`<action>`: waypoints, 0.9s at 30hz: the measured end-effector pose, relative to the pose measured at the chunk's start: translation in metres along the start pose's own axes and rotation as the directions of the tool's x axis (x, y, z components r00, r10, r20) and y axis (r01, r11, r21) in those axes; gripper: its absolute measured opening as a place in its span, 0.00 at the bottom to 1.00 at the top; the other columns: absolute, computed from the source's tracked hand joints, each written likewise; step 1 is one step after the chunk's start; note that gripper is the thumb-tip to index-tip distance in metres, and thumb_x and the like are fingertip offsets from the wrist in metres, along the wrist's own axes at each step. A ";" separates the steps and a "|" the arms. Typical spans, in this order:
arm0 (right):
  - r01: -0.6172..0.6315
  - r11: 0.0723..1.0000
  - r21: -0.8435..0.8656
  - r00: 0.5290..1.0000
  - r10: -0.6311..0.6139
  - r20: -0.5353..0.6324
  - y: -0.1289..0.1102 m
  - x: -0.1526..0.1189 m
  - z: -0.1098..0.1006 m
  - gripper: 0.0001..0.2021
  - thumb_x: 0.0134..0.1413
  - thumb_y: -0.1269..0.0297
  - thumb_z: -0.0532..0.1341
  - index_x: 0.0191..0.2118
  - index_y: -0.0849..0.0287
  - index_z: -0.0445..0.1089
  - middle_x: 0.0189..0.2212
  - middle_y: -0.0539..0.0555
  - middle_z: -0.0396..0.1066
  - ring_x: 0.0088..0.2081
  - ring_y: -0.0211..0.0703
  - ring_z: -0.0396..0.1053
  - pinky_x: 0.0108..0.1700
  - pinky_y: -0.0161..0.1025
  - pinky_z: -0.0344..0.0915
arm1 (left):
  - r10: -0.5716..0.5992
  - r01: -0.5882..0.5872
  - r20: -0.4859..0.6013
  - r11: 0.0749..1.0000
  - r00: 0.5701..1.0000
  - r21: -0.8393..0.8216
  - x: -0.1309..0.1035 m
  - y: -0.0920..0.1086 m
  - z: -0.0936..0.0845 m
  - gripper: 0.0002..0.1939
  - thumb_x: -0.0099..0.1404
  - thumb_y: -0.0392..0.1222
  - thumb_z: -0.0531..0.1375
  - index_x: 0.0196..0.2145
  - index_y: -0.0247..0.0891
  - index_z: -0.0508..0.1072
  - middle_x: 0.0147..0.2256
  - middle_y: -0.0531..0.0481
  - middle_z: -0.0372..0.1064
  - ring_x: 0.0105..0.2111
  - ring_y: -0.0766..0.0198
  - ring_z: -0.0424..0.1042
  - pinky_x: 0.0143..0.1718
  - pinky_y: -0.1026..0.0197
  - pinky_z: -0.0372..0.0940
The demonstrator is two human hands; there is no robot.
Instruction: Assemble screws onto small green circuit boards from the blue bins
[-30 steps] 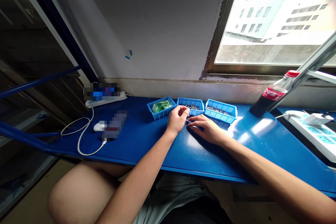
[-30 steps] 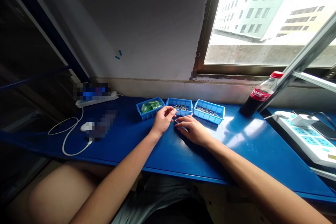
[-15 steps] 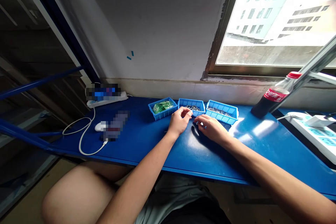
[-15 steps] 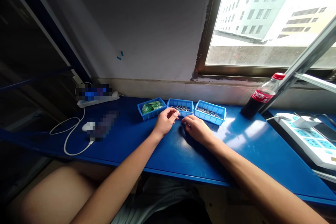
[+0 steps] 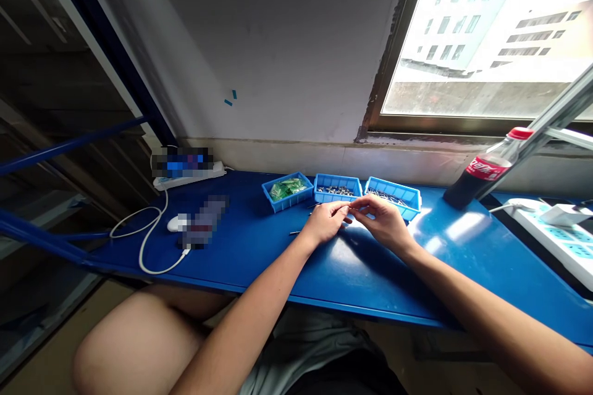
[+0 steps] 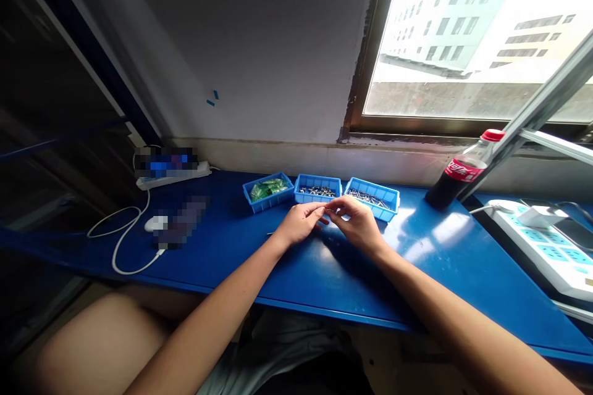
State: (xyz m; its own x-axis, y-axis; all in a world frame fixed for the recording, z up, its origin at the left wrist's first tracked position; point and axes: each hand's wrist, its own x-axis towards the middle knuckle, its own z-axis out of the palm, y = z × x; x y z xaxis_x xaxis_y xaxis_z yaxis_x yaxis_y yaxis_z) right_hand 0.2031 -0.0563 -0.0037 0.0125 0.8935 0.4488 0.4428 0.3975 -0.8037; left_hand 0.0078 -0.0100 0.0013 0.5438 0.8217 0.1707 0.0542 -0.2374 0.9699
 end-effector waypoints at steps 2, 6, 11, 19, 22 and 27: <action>0.028 0.998 -0.057 1.000 -0.028 0.012 -0.003 -0.001 0.000 0.14 0.63 0.44 0.69 0.42 0.48 0.79 0.40 0.57 0.81 0.40 0.55 0.78 0.46 0.54 0.78 | 0.014 -0.015 -0.022 1.000 1.000 -0.019 0.002 -0.005 -0.001 0.15 0.73 0.44 0.62 0.51 0.38 0.85 0.48 0.42 0.84 0.44 0.53 0.85 0.42 0.55 0.81; 0.037 0.999 -0.012 0.996 -0.036 0.087 -0.009 -0.002 0.001 0.14 0.63 0.46 0.70 0.46 0.48 0.79 0.43 0.57 0.82 0.42 0.54 0.79 0.45 0.52 0.78 | 0.039 -0.044 -0.133 0.999 0.990 -0.032 0.005 -0.011 -0.006 0.14 0.67 0.39 0.69 0.50 0.36 0.84 0.50 0.39 0.84 0.49 0.50 0.84 0.55 0.48 0.78; -0.027 0.999 0.040 0.997 0.024 0.071 -0.009 -0.001 0.002 0.17 0.65 0.44 0.67 0.46 0.50 0.79 0.44 0.58 0.82 0.44 0.54 0.80 0.49 0.54 0.78 | 0.055 -0.056 -0.171 0.998 0.984 0.000 0.001 -0.003 -0.007 0.19 0.65 0.35 0.70 0.53 0.36 0.80 0.43 0.41 0.85 0.43 0.52 0.86 0.51 0.50 0.80; -0.021 1.000 -0.021 0.992 0.024 0.126 -0.004 0.001 -0.003 0.16 0.67 0.43 0.65 0.42 0.50 0.81 0.42 0.57 0.79 0.43 0.54 0.77 0.45 0.50 0.76 | 0.206 -0.161 -0.099 0.926 0.974 0.342 -0.005 0.002 -0.003 0.33 0.65 0.32 0.69 0.67 0.46 0.73 0.41 0.51 0.86 0.44 0.53 0.86 0.52 0.53 0.78; -0.013 1.000 -0.022 0.990 0.016 0.138 -0.005 0.002 -0.003 0.16 0.67 0.43 0.65 0.39 0.50 0.79 0.40 0.57 0.78 0.42 0.53 0.76 0.44 0.49 0.76 | 0.222 -0.175 -0.082 0.906 0.972 0.384 -0.005 0.001 -0.004 0.33 0.65 0.34 0.69 0.66 0.45 0.73 0.41 0.50 0.85 0.44 0.53 0.85 0.50 0.54 0.78; -0.083 0.997 0.009 0.994 0.082 0.079 0.000 0.003 -0.001 0.19 0.66 0.40 0.64 0.39 0.51 0.74 0.37 0.55 0.76 0.38 0.50 0.74 0.41 0.47 0.75 | 0.248 -0.193 -0.124 0.919 0.961 0.344 -0.004 0.004 -0.002 0.30 0.66 0.35 0.68 0.65 0.43 0.72 0.42 0.49 0.85 0.41 0.56 0.85 0.50 0.54 0.77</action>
State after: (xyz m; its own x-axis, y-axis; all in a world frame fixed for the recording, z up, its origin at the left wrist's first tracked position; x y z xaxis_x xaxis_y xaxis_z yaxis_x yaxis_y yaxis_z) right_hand 0.2045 -0.0541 -0.0023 -0.0225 0.9367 0.3494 0.4321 0.3243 -0.8415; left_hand 0.0037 -0.0133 0.0053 0.4319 0.7949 0.4262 0.2335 -0.5550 0.7984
